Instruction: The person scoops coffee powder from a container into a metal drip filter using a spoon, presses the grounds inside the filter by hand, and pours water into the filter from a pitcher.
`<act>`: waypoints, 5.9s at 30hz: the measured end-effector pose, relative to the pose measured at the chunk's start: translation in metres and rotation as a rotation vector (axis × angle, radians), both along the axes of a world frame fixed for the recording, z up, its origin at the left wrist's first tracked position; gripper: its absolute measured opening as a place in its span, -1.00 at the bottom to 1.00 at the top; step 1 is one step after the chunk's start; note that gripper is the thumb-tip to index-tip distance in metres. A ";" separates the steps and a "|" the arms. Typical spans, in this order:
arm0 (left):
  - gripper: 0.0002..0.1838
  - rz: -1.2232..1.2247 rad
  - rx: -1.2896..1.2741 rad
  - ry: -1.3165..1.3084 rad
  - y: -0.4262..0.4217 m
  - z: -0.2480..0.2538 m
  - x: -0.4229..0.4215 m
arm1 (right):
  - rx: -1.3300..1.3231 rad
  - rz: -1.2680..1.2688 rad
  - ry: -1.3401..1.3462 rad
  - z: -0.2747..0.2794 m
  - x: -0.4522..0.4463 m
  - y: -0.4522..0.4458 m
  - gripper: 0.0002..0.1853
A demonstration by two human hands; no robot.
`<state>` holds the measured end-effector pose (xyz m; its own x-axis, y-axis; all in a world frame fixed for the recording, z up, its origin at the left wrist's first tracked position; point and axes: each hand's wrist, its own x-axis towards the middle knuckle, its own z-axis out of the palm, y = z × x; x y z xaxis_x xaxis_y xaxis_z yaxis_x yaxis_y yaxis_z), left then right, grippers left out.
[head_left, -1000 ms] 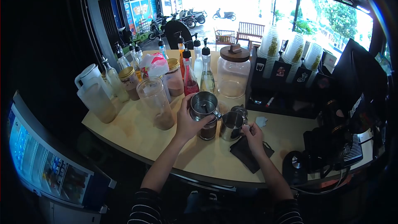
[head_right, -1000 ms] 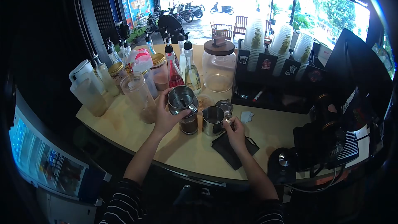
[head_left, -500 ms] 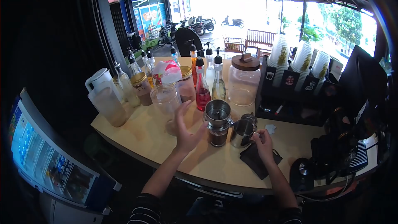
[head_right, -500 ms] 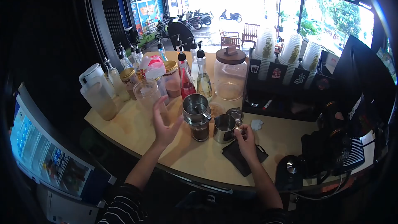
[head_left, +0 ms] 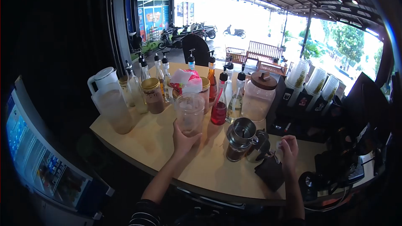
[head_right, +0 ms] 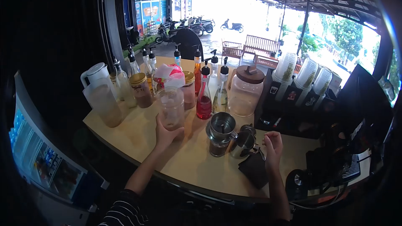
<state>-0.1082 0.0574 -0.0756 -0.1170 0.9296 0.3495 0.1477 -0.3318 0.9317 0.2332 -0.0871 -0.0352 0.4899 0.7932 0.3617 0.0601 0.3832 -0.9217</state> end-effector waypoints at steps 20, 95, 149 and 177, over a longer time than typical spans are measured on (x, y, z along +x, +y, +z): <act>0.15 -0.396 0.208 0.109 0.039 -0.025 -0.018 | -0.174 0.542 -1.187 0.108 -0.175 0.122 -0.83; 0.05 -0.444 0.190 0.216 0.030 -0.016 -0.022 | -0.268 0.808 -1.492 0.108 -0.186 0.136 -0.79; 0.05 -0.443 -0.018 0.059 0.036 -0.025 -0.016 | -0.208 -0.008 -0.783 0.089 -0.038 -0.011 -0.80; 0.08 -0.465 -0.003 0.074 0.045 -0.043 -0.018 | -0.101 -0.059 -0.813 0.083 -0.042 0.005 -0.81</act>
<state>-0.1267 0.1026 -0.1186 0.3375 0.8785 0.3381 0.0501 -0.3755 0.9255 0.1915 -0.0823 0.0483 0.1474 0.8222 0.5498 0.7419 0.2757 -0.6112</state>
